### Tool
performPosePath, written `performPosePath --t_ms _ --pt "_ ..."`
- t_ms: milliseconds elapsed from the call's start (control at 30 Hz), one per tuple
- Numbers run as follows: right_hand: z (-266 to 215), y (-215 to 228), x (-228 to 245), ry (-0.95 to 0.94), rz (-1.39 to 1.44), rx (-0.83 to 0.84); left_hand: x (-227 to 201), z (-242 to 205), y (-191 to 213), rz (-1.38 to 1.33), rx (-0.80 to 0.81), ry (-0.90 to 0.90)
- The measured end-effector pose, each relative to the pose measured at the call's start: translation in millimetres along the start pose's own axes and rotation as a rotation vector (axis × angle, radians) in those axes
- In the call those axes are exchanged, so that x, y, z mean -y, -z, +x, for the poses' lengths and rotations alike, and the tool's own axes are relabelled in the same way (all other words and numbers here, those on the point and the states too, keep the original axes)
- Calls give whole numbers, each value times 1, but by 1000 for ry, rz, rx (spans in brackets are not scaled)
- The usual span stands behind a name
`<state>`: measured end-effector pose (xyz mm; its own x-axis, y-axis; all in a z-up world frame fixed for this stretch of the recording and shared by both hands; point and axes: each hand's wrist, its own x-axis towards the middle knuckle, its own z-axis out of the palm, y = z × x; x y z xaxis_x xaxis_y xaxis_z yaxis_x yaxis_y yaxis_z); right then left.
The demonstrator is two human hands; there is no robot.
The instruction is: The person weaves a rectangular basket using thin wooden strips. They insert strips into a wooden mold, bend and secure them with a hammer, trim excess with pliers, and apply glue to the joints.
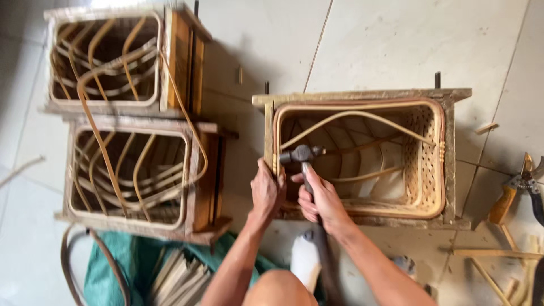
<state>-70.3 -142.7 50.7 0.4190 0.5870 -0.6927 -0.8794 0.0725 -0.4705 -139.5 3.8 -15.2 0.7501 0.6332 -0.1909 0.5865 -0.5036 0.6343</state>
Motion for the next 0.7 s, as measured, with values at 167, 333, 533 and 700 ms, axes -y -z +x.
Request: performPosePath --t_ms 167,333,533,700 --pt "2 4 32 233 -586 -42 -5 17 1 46 -62 -57" --pt "0 -15 63 498 -1243 -68 -16 35 -5 56 -88 49" --pt "22 -35 62 856 -1376 93 -12 36 -4 4 -51 32" --pt "31 -23 62 705 -1378 72 -14 28 -3 66 -51 67"
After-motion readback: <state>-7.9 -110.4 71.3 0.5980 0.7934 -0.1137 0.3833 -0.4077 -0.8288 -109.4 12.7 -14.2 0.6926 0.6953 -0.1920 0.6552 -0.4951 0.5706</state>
